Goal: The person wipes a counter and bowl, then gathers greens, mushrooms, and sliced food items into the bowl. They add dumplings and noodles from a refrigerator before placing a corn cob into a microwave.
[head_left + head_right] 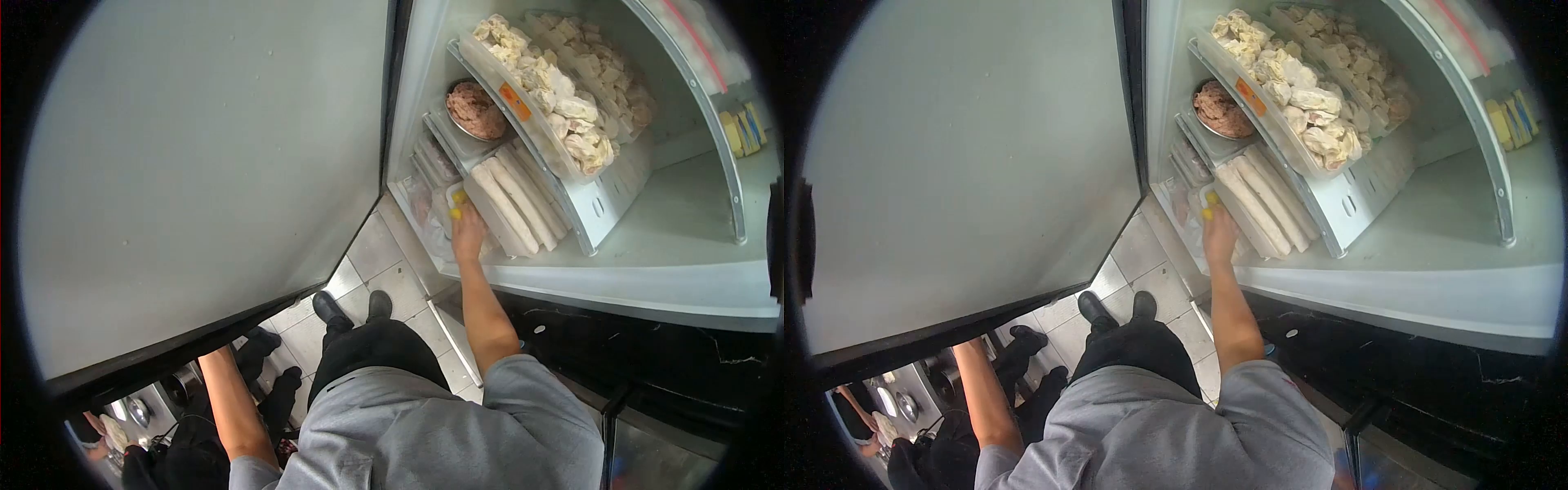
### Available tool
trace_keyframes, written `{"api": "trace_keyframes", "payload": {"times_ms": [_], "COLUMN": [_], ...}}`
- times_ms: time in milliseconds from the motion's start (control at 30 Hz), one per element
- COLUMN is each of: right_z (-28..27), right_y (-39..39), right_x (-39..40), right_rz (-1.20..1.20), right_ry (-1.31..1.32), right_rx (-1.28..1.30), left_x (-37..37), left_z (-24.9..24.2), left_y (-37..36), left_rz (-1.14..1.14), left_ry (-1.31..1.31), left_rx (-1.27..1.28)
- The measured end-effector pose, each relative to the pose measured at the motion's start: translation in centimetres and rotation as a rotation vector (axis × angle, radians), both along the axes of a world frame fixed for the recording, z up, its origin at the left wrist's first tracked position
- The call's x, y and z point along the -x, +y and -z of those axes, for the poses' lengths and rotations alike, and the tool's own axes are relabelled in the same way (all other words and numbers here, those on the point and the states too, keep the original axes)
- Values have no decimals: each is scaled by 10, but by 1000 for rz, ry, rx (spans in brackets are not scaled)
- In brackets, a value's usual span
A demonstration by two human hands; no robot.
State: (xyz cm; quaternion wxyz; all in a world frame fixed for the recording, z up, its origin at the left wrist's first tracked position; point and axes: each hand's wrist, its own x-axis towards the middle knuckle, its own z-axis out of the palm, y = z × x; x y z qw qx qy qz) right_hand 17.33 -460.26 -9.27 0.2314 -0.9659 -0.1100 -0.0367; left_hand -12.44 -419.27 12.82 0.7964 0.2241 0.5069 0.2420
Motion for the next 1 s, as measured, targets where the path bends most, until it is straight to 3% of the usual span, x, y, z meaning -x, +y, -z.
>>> {"api": "trace_keyframes", "payload": {"times_ms": [133, 233, 367, 467, 533, 600, 667, 733, 800, 867, 933, 1000], "right_z": [-4, -21, 2, -31, -54, -71, -90, -111, -89, -54, -46, -47], "right_y": [8, 17, 2, -7, 6, 23, 34, 44, 32, 9, -32, -66], "right_x": [15, 5, -13, 22, 55, 104, 169, 240, 307, 364, 409, 433], "right_rz": [-182, -151, -116, -146, -295, -395, -496, -468, -404, -341, -215, -130], "right_ry": [-116, -25, 49, -101, -196, -178, -43, 249, 338, 865, 1204, 1289], "right_rx": [30, 13, 36, 34, 14, -183, -180, -186, -297, -480, -602, -519], "left_x": [5, 6, 0, 0, 4, 19, 32, 38, 72, 120, 137, 154], "left_z": [-5, -9, -15, -19, -22, -22, -22, -23, -16, -1, 6, -4], "left_y": [-6, -10, -16, -38, -47, -49, -64, -76, -98, -79, -93, -102], "left_rz": [45, 81, 128, 168, 200, 222, 233, 198, 146, 87, 151, 207], "left_ry": [-26, -48, -77, -104, -132, -161, -192, -208, -215, -249, -268, -249], "left_rx": [-14, -31, -54, -72, -84, -94, -101, -117, -141, -142, -132, -140]}}
